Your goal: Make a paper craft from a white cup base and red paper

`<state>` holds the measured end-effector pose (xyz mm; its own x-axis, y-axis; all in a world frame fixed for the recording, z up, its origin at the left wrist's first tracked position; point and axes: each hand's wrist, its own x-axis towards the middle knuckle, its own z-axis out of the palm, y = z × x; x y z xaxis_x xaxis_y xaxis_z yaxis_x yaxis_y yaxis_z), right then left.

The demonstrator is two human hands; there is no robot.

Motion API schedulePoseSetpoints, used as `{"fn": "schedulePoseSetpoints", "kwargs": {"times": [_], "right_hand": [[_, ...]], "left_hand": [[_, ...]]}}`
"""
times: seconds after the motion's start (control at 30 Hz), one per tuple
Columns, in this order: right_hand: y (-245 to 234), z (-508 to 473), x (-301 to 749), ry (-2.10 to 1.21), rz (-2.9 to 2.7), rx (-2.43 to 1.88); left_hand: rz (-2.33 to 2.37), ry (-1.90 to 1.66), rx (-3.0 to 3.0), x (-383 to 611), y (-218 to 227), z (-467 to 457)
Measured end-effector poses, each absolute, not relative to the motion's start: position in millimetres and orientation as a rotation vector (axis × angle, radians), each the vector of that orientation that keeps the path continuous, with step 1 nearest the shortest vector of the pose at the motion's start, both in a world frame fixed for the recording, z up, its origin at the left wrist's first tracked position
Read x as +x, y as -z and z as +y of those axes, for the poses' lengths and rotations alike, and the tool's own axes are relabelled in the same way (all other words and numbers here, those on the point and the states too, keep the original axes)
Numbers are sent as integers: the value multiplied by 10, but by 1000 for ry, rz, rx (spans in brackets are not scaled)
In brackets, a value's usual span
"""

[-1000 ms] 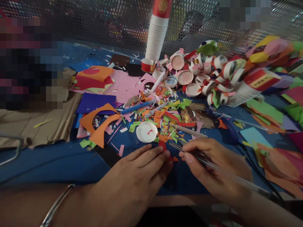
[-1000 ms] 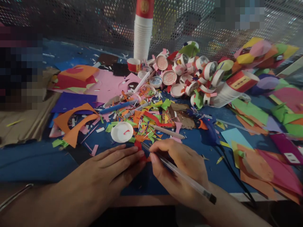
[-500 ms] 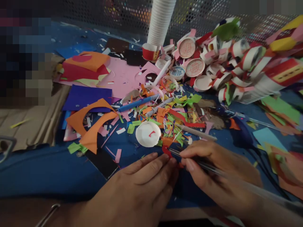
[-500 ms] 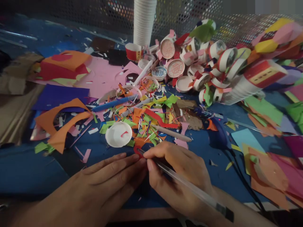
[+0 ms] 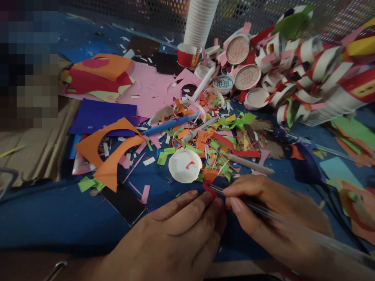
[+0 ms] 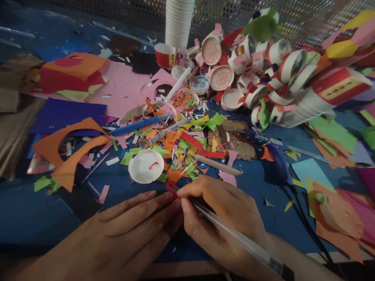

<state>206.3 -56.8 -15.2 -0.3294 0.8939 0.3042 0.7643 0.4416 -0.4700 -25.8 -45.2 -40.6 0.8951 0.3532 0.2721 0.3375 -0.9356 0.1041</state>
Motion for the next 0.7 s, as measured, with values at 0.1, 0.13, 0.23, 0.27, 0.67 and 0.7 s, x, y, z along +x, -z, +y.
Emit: {"fn": "schedulePoseSetpoints", "kwargs": {"times": [0.1,0.13,0.23,0.27,0.67,0.7], "right_hand": [[158,-572,2067,-358,-2188,-1402],[161,-573,2069,-363,-2191,-1407],[164,-565,2066,-368,-2183,-1412],[161,-560,2062,-368,-2178,-1411],[131,-538,2044,-418,-2170,-1360],[131,-539,2043,-426,-2173,-1358]], "left_hand": [[531,-449,2996,-253,410,-449],[530,-449,2992,-252,411,-446],[531,-469,2976,-253,414,-438],[533,-461,2972,-255,414,-437],[535,-450,2979,-268,407,-444],[536,-449,2977,-266,407,-442]]}}
